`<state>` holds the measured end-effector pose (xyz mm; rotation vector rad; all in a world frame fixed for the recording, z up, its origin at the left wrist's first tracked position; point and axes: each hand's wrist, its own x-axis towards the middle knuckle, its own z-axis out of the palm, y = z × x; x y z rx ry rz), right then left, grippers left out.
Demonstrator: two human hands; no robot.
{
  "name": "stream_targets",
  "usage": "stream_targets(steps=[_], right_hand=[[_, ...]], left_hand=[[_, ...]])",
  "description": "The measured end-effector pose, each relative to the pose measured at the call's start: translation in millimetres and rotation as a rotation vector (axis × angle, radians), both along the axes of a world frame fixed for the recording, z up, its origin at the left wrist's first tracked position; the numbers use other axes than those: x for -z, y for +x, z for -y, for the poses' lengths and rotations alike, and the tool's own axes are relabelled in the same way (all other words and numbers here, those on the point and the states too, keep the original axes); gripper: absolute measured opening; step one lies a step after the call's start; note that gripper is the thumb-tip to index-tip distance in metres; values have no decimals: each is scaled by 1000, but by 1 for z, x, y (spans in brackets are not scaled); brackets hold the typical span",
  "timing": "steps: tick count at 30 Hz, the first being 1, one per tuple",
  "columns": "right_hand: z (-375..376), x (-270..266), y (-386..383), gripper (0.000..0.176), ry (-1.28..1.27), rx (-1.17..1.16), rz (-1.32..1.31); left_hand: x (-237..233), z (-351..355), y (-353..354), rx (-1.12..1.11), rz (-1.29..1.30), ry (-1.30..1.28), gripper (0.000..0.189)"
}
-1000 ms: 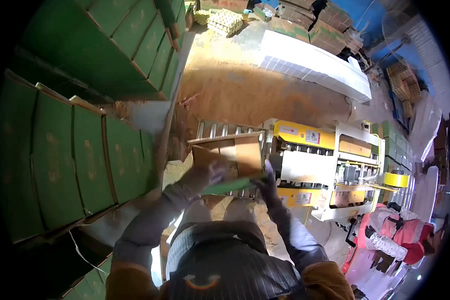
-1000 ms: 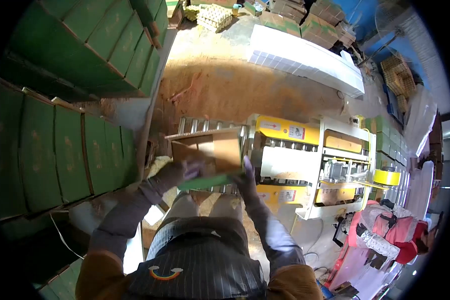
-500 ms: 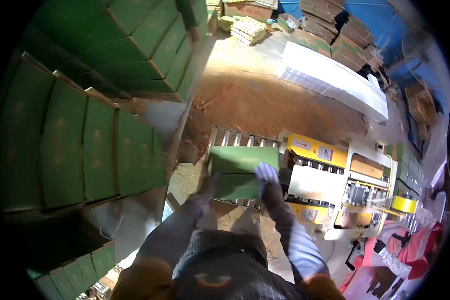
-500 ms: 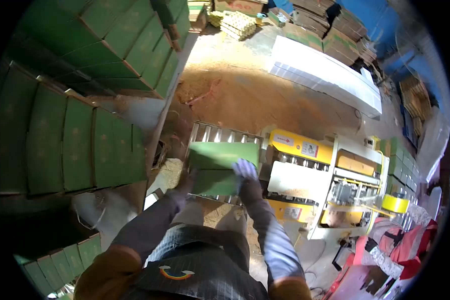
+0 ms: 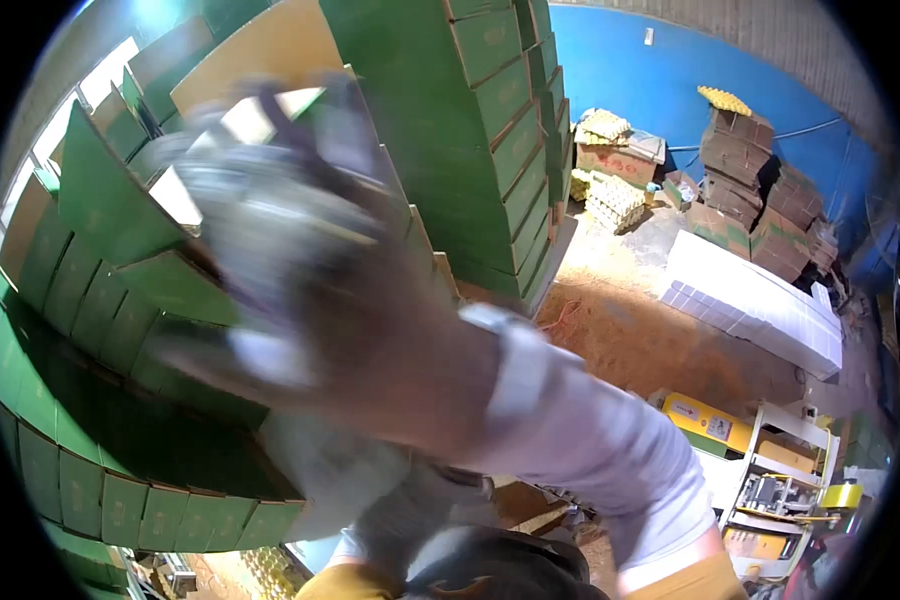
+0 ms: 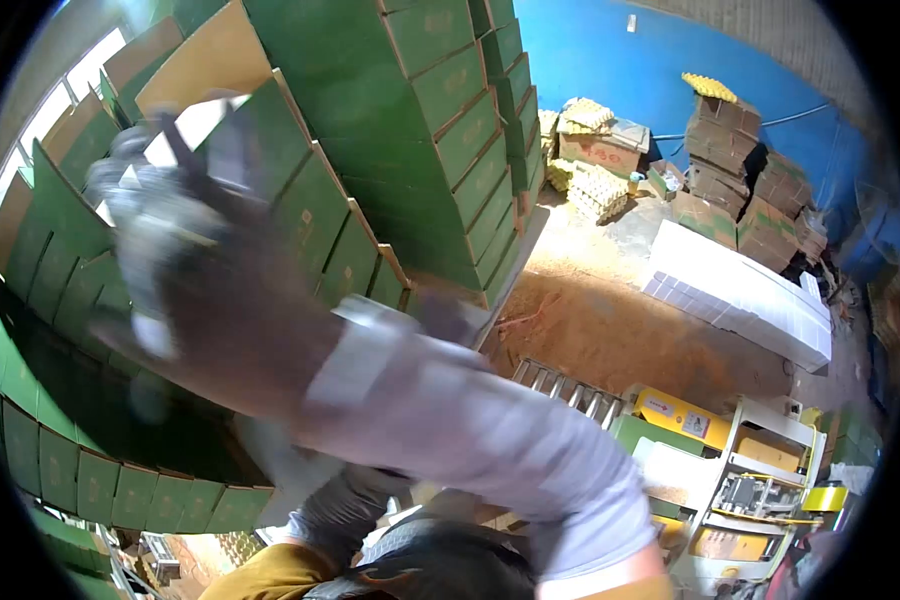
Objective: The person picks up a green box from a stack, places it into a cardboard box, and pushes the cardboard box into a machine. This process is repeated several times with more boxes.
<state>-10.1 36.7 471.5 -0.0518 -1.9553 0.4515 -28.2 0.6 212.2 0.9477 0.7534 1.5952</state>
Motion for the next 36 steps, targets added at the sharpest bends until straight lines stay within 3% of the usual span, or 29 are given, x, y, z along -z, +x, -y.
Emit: stream_targets(steps=[1, 4, 6, 8, 10, 12, 14, 17, 19, 20, 21, 22, 23, 24, 26, 27, 30, 32, 33, 35, 36], right_hand=[[10, -29, -30, 48, 24, -61, -9], [20, -91, -1, 18, 478, 273, 642], [6, -62, 20, 14, 365, 231, 379], [-13, -31, 102, 18, 100, 7, 214], [-20, 9, 188, 23, -228, -150, 172], [-9, 50, 264, 25, -382, -9, 287], [8, 100, 310, 27, -326, 182, 594], [27, 194, 332, 37, -216, 236, 913], [36, 267, 340, 52, -235, 183, 1039], [39, 301, 338, 48, -238, 145, 1267], [49, 379, 345, 53, -8, 228, 1346], [60, 422, 344, 54, -178, 238, 1585], [75, 482, 344, 52, -26, 404, 1730], [77, 461, 333, 50, -122, 267, 1651], [98, 466, 334, 55, -583, 220, 1352], [102, 468, 331, 55, -600, 219, 1357], [88, 486, 302, 68, -1048, 673, 753], [69, 499, 281, 77, -1268, 945, 288], [57, 502, 271, 77, -1272, 946, 292], [34, 507, 255, 69, -1055, 1396, 389], [29, 498, 251, 69, -1047, 1386, 387]], left_hand=[[-35, -5, -21, -81, -9, 120, 48], [-99, -9, -48, -182, -34, 365, 45], [-117, -6, -51, -189, -35, 479, 43], [-119, -3, -48, -183, -47, 560, 42], [-118, 4, -44, -158, 7, 544, 40], [-100, -1, -41, -119, 90, 411, 39], [-63, -11, -37, -58, 116, 195, 38], [53, -32, -32, 13, -41, -229, 36], [162, -36, -35, 42, -309, -476, 35], [213, -28, -34, 52, -500, -561, 35], [251, -18, -31, 49, -673, -621, 34], [267, -5, -21, 13, -739, -677, 34], [259, 7, -9, -44, -717, -726, 34], [232, 17, 7, -29, -712, -743, 34], [206, 35, 17, -56, -1185, -214, 29], [201, 34, 15, 275, -1477, -60, 27], [191, 10, 27, 429, -1683, 82, 30], [181, -23, 25, 124, -1638, 324, 34], [174, -36, 23, 21, -1617, 400, 35], [164, -43, 14, -192, -1716, -6, 49], [172, -32, 10, -207, -1718, -10, 49]])
